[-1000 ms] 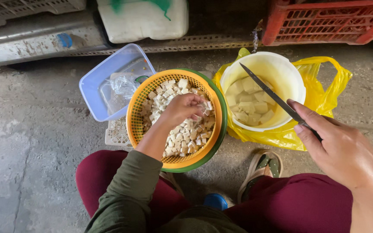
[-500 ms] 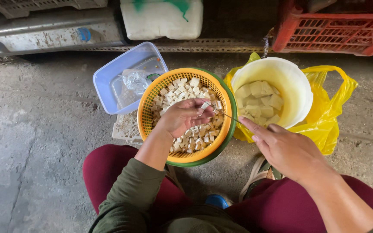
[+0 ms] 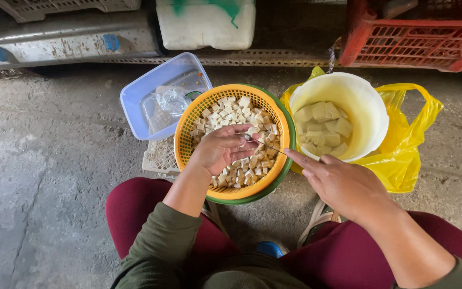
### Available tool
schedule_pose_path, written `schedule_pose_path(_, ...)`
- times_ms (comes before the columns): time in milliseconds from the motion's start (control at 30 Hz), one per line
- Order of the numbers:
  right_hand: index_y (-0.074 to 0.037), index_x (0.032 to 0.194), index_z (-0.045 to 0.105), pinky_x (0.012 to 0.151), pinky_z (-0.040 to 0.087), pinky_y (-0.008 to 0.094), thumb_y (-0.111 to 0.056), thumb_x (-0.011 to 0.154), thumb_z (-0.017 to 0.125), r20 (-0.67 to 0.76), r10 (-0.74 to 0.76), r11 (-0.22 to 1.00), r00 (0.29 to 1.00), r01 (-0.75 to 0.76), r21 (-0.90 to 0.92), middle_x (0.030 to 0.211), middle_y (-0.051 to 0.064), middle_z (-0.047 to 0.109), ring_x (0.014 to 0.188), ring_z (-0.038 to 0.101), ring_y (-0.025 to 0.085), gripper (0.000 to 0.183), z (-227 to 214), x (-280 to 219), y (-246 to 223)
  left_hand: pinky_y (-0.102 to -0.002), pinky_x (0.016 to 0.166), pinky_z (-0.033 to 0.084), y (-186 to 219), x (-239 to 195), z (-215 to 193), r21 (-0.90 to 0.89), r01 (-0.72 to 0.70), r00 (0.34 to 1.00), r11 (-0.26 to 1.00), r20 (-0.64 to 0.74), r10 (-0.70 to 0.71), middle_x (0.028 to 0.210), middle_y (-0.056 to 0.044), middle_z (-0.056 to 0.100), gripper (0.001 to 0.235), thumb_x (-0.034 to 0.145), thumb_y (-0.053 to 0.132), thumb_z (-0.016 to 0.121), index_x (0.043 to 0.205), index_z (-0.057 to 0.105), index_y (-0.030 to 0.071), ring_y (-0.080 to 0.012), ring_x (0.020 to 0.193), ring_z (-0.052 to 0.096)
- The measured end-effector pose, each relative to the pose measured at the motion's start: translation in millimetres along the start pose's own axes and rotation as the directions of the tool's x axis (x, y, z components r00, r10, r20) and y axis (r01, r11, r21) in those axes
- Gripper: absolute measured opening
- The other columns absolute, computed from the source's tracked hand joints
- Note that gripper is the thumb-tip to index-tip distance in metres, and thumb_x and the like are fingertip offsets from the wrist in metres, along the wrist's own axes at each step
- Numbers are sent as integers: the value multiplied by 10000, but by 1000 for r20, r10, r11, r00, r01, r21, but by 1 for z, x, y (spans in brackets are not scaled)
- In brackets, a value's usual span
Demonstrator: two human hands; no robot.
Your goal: The person sits on the floor and uses a knife to cut rectangular blocks of tofu into small cubes. They hold the tofu in one hand and slice it over a yellow basket, then transfer the cut pieces into a white bowl.
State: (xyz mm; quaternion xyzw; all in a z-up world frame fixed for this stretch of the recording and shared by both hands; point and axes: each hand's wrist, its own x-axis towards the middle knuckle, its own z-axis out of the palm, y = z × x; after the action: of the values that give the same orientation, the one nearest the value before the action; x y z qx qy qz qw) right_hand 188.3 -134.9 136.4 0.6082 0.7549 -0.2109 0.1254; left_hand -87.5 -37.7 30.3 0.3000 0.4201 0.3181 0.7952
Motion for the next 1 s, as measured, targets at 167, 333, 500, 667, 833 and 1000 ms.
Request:
schedule_pose_path(167, -585, 1604, 247, 755, 616, 435, -483, 994, 367, -25, 7, 992, 1000, -4, 123, 1075, 74, 697, 861, 732, 297, 630, 4, -1, 32, -442, 1052, 497, 10, 1, 5, 590, -94, 983, 802, -75, 170, 1439, -91, 554, 624, 870, 80, 723, 1449, 494, 117, -291, 1260, 603)
schedule_pose_path(333, -486, 1582, 334, 724, 602, 374, -392, 1085, 461, -111, 300, 927, 948, -261, 270, 1211, 73, 738, 838, 735, 247, 522, -1, -18, 86, -418, 1003, 528, 22, 8, 28, 967, -24, 949, 255, -58, 309, 1219, -92, 767, 288, 956, 345, 704, 1154, 770, 147, -265, 1142, 716)
schedule_pose_path(500, -304, 1601, 519, 699, 563, 317, -196, 1047, 639, -452, 492, 751, 744, -101, 652, 1030, 71, 769, 728, 686, 140, 576, 6, -41, 113, -435, 907, 554, 23, 60, 85, 955, -273, 879, 117, 198, 433, 1129, -121, 763, 303, 970, 334, 641, 1173, 715, 120, -305, 1022, 728)
schedule_pose_path(667, -226, 1551, 571, 726, 549, 327, -154, 994, 673, -556, 411, 829, 722, -44, 557, 1037, 101, 749, 757, 710, 159, 571, 15, -40, 125, -483, 882, 533, -34, 169, 143, 844, -535, 808, 37, 498, 314, 1113, -173, 716, 294, 883, 260, 720, 1129, 691, 102, -371, 1002, 692)
schedule_pose_path(833, -213, 1564, 561, 715, 554, 346, -186, 995, 692, -460, 495, 789, 737, -160, 593, 958, 138, 738, 742, 726, 215, 584, 8, -37, 136, -486, 937, 538, -122, 281, 146, 882, -423, 906, -209, 419, -62, 1131, -185, 723, 323, 875, 200, 685, 1179, 696, 93, -367, 1081, 683)
schedule_pose_path(1000, -173, 1507, 567, 742, 565, 360, -195, 982, 680, -552, 428, 832, 716, -73, 549, 1094, 163, 737, 872, 746, 262, 538, 4, -29, 146, -492, 936, 541, -187, 339, 126, 953, -31, 991, -302, -10, -135, 1212, -172, 706, 301, 942, 174, 605, 1220, 704, 111, -359, 1127, 675)
